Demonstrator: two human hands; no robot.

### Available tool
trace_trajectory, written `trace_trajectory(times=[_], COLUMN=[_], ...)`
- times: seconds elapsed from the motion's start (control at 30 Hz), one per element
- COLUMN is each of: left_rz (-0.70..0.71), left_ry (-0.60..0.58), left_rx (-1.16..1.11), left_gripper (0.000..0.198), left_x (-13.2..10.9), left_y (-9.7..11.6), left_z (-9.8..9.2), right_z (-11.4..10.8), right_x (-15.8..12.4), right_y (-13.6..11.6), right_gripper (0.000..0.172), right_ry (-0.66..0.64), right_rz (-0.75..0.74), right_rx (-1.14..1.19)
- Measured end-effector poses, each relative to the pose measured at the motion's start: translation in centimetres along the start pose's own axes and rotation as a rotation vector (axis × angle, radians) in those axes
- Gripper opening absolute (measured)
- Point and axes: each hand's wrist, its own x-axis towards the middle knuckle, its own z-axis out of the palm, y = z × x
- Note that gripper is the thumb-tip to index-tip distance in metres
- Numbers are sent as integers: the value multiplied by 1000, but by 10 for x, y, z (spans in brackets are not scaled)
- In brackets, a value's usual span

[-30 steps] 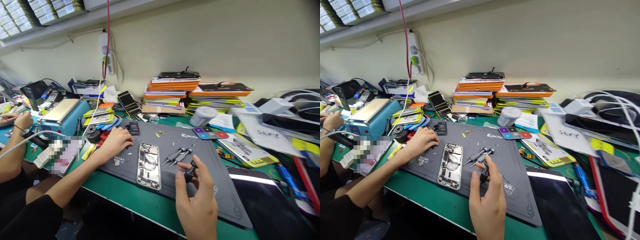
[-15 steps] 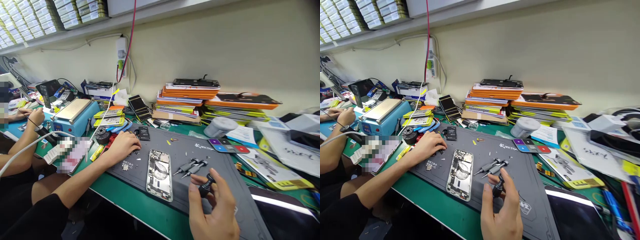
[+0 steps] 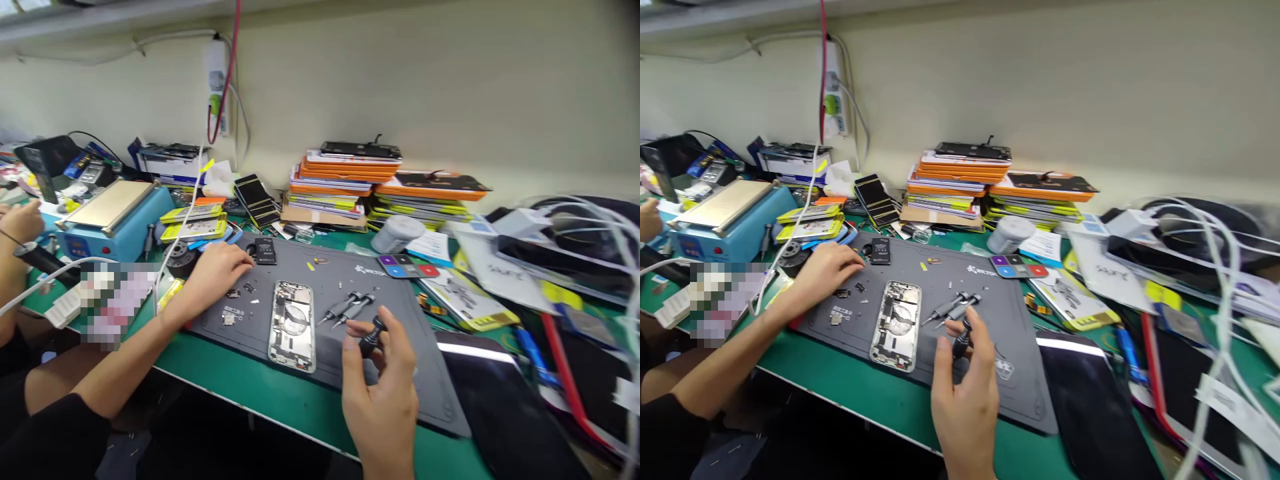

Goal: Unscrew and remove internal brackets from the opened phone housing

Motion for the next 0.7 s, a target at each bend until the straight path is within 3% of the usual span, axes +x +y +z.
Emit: trace_trajectory(times=[0.17,0.37,0.7], left_rz=[18,185,205], left_ry=[91,-97,-138], left_rx=[-34,-5,5], left_gripper=[25,17,20], left_x=[-7,-19,-12], left_y=[-1,11,1], left_z=[-19,-9,-2], right_z=[1,-1,0], right_x=[1,1,2], right_y=[2,0,2], right_gripper=[53,52,55], right_ry=[-30,-27,-20], right_rz=[-32,-33,-61], right_rx=[-2,-3,-13])
